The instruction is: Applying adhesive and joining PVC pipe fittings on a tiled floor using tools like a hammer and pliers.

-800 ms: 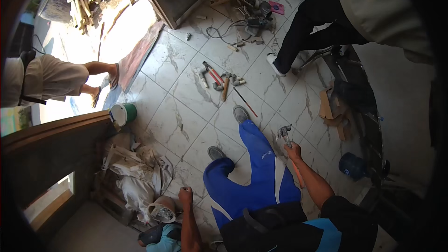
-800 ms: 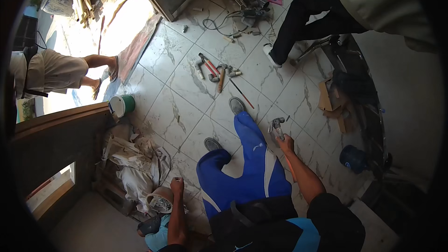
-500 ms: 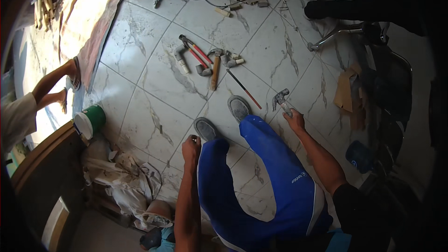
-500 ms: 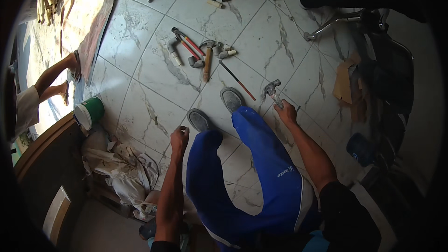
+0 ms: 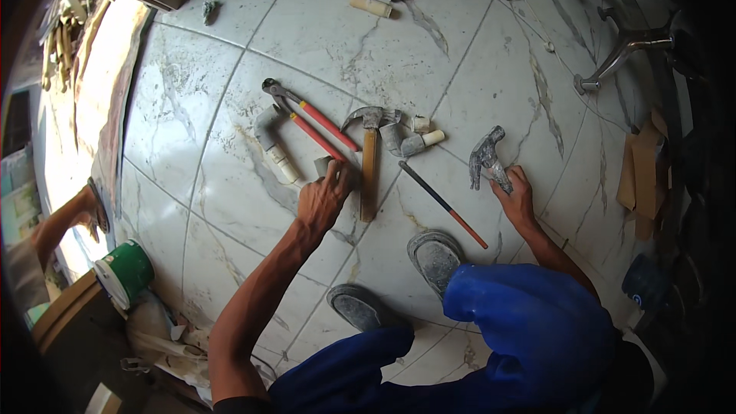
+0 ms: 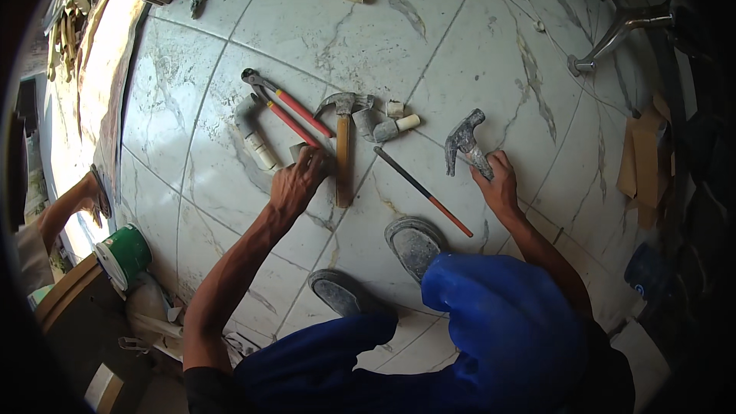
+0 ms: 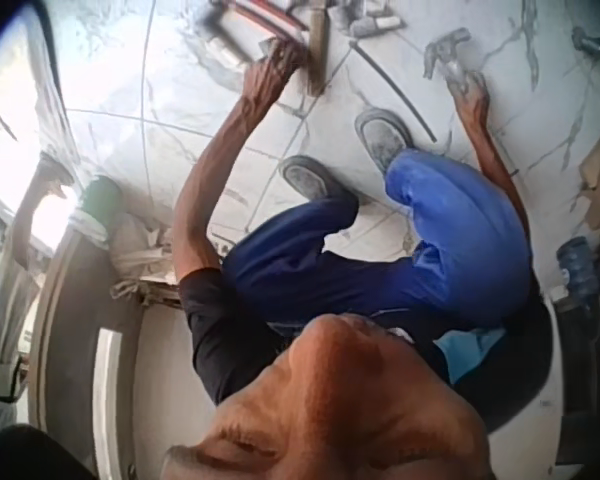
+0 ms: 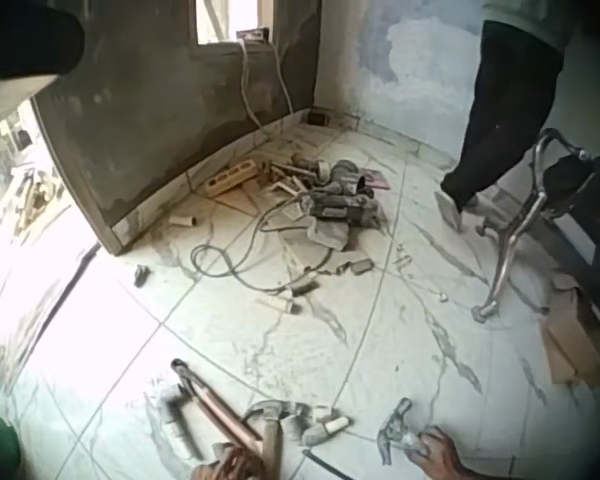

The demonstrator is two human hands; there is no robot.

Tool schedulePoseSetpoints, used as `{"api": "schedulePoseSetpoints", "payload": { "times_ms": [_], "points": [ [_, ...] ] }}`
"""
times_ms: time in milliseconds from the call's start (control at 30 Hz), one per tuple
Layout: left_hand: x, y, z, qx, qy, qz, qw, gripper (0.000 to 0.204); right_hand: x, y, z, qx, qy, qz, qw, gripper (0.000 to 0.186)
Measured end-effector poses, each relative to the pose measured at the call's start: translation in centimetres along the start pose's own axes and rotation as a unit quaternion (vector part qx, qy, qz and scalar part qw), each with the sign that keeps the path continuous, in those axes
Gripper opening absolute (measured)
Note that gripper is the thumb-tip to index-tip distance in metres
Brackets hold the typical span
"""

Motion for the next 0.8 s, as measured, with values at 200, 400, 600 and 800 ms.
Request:
{"api": "schedulePoseSetpoints", "payload": {
  "times_ms": [200, 400, 600, 800],
  "points": [
    [7.3, 4.3, -0.3, 0.081, 0.270, 0.141, 0.949, 0.039, -1.0, -1.2, 0.5, 0.070, 0.011, 0.014, 0.997, 0.022],
    [12.9, 10.8, 1.5, 0.104, 0.321, 0.186, 0.923, 0.048, -1.8, -0.8, 1.2, 0.098, 0.008, 0.026, 0.995, 0.025],
    [11.4, 13.6, 1.5, 0.124, 0.445, 0.186, 0.867, 0.054, -2.4, -1.8, 1.2, 0.116, 0.038, 0.025, 0.992, 0.023],
    [10.9, 11.3, 2.3, 0.099, 0.266, 0.146, 0.948, 0.044, -2.2, -1.4, 1.8, 0.113, 0.066, 0.038, 0.991, 0.023]
  ]
}}
Point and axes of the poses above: each hand's wrist, its own y-axis away from the middle knuckle, its own x-axis out of the back of the hand, z = x × y, the point moved 9 cm from there along -y, towards the middle knuckle, and after that the axes turned 10 degrees about -y, right-handed, at the moved point
